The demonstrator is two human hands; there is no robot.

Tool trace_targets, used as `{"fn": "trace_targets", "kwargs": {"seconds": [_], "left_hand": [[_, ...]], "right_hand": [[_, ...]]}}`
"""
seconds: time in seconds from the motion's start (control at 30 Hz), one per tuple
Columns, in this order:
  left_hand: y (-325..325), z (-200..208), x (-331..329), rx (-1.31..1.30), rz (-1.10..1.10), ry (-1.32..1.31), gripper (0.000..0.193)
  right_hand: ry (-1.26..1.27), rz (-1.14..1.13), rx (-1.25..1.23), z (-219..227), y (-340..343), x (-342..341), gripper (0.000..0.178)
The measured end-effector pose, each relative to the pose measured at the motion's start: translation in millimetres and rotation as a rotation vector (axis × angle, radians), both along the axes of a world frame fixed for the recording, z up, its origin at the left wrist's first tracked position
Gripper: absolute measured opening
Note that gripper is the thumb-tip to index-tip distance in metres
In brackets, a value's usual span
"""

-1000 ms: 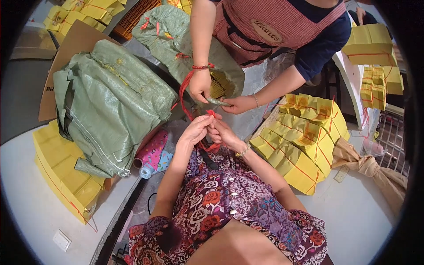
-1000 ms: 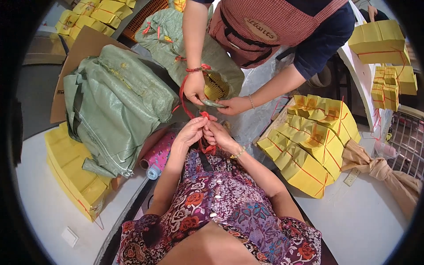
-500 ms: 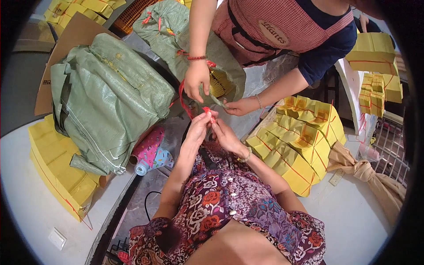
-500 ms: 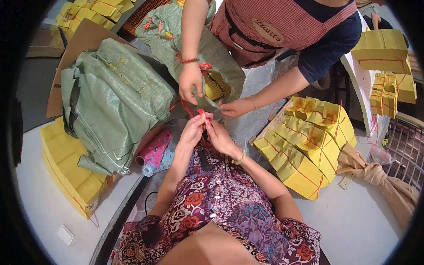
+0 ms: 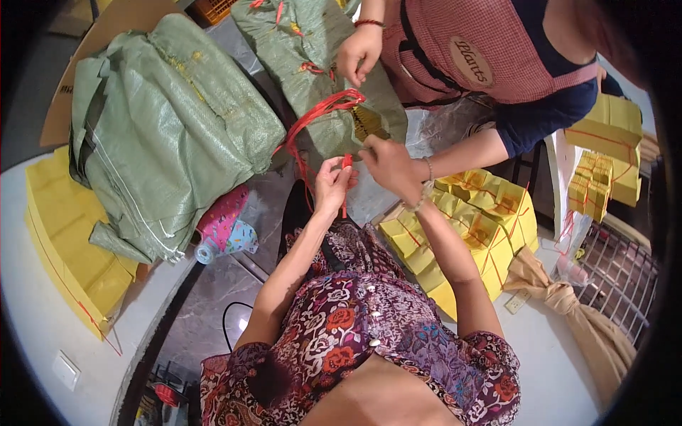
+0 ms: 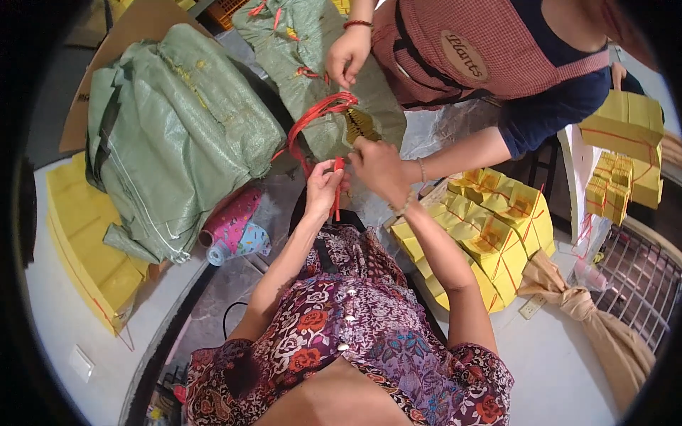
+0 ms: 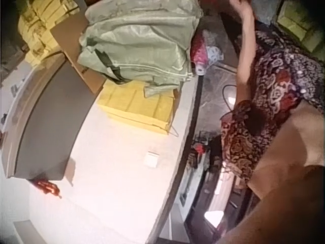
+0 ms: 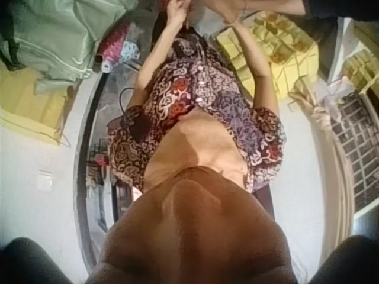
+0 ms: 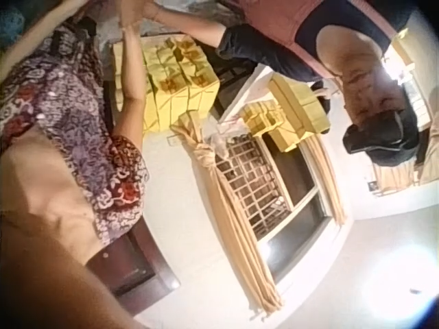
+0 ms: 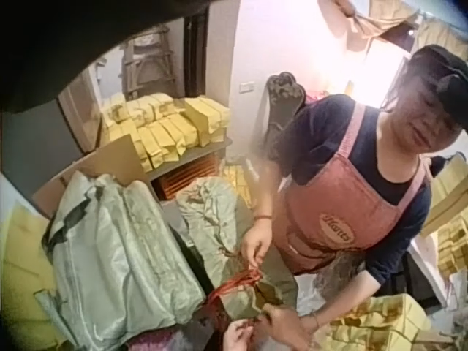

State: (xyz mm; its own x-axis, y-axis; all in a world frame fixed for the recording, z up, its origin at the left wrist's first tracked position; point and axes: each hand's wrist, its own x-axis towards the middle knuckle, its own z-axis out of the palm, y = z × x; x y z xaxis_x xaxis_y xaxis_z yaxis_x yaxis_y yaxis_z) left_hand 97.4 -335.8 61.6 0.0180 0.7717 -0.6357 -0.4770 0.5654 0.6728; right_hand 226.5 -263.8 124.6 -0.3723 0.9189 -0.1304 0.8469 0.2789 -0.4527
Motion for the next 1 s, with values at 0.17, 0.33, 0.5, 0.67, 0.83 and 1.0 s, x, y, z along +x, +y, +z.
{"fn": "trace_targets", "kwargs": {"seconds": [0.17,0.33,0.5,0.67,0.83,1.0], "left_hand": [[-2,3,11,-0.036,0.009,-0.061,0.016],[6,0,15,-0.080,-0.030,0.009,0.015],[7,0,11,-0.128,-0.125,0.089,0.015],[7,-2,14,-0.152,-0.086,-0.036,0.014],[8,-5,16,-0.231,0.005,-0.156,0.018],[10,7,23,-0.258,0.107,-0.264,0.016]], "right_hand": [[0.116,-0.105,-0.306,-5,17,14,0.022],[0.145,-0.110,-0.377,-4,20,17,0.020],[0.205,-0.132,-0.398,-4,20,19,0.020],[0.188,-0.137,-0.385,1,17,16,0.021],[0.156,-0.145,-0.392,18,14,9,0.022],[0.201,-0.144,-0.187,10,-6,4,0.021]]}}
